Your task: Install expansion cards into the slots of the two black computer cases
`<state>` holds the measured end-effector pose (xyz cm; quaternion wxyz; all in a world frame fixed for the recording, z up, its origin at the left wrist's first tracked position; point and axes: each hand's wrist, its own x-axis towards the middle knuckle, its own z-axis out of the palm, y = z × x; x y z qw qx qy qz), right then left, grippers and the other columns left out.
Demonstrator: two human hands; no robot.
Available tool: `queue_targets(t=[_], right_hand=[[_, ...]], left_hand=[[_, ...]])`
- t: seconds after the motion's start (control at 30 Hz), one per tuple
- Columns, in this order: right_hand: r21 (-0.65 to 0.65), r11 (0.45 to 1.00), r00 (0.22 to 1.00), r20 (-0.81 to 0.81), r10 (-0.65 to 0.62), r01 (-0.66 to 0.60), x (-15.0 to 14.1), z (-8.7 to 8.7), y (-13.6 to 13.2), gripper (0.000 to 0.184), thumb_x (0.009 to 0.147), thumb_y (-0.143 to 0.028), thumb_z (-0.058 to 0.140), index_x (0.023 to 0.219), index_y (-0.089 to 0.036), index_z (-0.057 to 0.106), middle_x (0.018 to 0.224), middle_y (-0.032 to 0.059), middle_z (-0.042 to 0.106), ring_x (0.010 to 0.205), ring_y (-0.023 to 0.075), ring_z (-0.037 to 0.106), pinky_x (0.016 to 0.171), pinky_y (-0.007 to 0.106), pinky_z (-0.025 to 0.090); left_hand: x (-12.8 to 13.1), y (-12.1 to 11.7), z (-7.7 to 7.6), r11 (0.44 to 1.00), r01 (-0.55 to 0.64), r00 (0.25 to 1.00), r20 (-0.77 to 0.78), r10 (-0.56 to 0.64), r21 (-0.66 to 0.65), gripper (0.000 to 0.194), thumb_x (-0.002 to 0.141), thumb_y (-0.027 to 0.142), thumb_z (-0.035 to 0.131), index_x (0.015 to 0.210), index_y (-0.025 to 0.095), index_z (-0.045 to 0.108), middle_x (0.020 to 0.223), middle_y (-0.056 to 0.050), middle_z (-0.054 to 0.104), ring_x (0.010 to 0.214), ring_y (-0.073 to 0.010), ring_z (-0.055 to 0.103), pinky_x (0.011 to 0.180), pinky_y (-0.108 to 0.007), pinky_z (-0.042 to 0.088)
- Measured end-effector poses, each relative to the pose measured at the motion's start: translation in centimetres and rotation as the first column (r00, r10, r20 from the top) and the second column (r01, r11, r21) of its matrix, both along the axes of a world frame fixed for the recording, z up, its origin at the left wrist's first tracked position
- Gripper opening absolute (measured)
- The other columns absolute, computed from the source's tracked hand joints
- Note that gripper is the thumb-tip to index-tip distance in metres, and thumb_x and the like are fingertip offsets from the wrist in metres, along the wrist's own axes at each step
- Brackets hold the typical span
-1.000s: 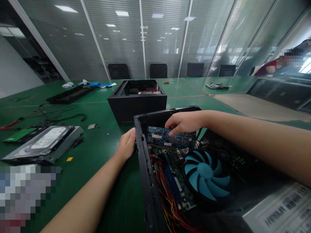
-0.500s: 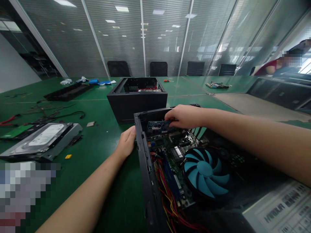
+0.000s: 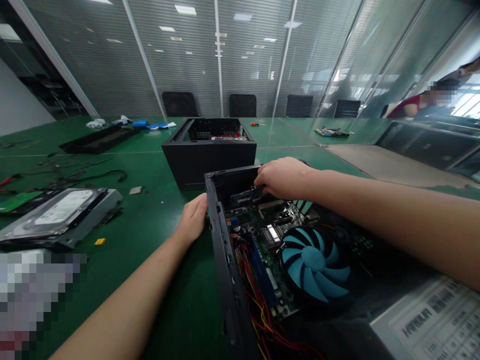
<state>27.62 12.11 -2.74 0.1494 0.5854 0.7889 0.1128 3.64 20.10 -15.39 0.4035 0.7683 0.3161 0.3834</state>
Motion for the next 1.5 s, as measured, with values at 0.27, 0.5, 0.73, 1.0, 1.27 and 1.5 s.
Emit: queue_targets(t=[0.27, 0.5, 0.73, 1.0, 1.27, 1.5], right_hand=[[-0.014, 0.998, 0.996, 0.063, -0.062, 0.063, -0.9, -0.4, -0.1, 0.025, 0.08, -0.015, 0.056, 0.098, -0.019, 0.072, 0.099, 0.0134, 0.07, 0.085, 0.0267, 0.067, 0.069, 0.035, 0.049], [-0.004, 0.995, 0.992, 0.073, -0.1, 0.1, -1.0, -1.1, 0.1, 0.028, 0.077, -0.009, 0.055, 0.098, -0.016, 0.073, 0.091, 0.0151, 0.07, 0.086, 0.0271, 0.067, 0.068, 0.035, 0.049], [0.004, 0.992, 0.99, 0.074, -0.123, 0.123, -0.9, -1.2, 0.3, 0.028, 0.081, -0.01, 0.051, 0.098, -0.016, 0.073, 0.092, 0.017, 0.07, 0.088, 0.0289, 0.067, 0.068, 0.037, 0.05], [-0.023, 0.989, 0.987, 0.071, -0.142, 0.144, -1.1, -1.7, 0.5, 0.026, 0.084, -0.015, 0.055, 0.101, -0.012, 0.073, 0.095, 0.0189, 0.07, 0.09, 0.0245, 0.067, 0.077, 0.034, 0.049], [-0.003, 0.99, 0.987, 0.082, -0.138, 0.139, -1.2, -2.2, 0.6, 0.024, 0.084, -0.013, 0.055, 0.099, -0.014, 0.073, 0.095, 0.0172, 0.071, 0.09, 0.0252, 0.068, 0.077, 0.035, 0.05], [0.003, 0.991, 0.988, 0.078, -0.135, 0.136, -1.1, -2.1, 0.6, 0.025, 0.083, -0.012, 0.055, 0.099, -0.015, 0.073, 0.095, 0.017, 0.07, 0.089, 0.026, 0.068, 0.074, 0.035, 0.05]], left_hand=[[0.0, 0.1, -0.3, 1.0, 0.004, 1.0, 0.003, -0.004, -0.001, 0.034, 0.087, 0.047, 0.04, 0.076, 0.019, 0.056, 0.088, -0.005, 0.065, 0.087, -0.0222, 0.057, 0.068, -0.027, 0.045], [-0.2, 0.2, -0.4, 1.0, 0.002, 1.0, -0.024, -0.002, 0.021, 0.036, 0.086, 0.048, 0.041, 0.075, 0.018, 0.055, 0.077, -0.003, 0.057, 0.075, -0.0192, 0.05, 0.069, -0.028, 0.044], [-0.4, 0.5, -1.0, 0.999, 0.036, 0.999, -0.008, -0.036, -0.017, 0.034, 0.088, 0.046, 0.043, 0.08, 0.017, 0.057, 0.08, -0.003, 0.058, 0.077, -0.0186, 0.051, 0.069, -0.027, 0.046], [0.0, -0.1, 0.1, 1.0, 0.001, 1.0, -0.004, -0.001, 0.028, 0.038, 0.089, 0.048, 0.039, 0.079, 0.017, 0.059, 0.084, -0.004, 0.062, 0.079, -0.0202, 0.054, 0.068, -0.027, 0.045], [-0.2, 0.0, -0.1, 0.999, -0.013, 0.999, -0.032, 0.014, 0.041, 0.035, 0.088, 0.045, 0.039, 0.077, 0.016, 0.057, 0.076, -0.002, 0.057, 0.075, -0.0185, 0.051, 0.067, -0.026, 0.042], [-0.1, 0.1, -0.1, 0.998, -0.007, 1.0, 0.001, 0.007, 0.056, 0.032, 0.089, 0.04, 0.039, 0.075, 0.017, 0.057, 0.078, -0.002, 0.058, 0.076, -0.0177, 0.052, 0.07, -0.027, 0.041]])
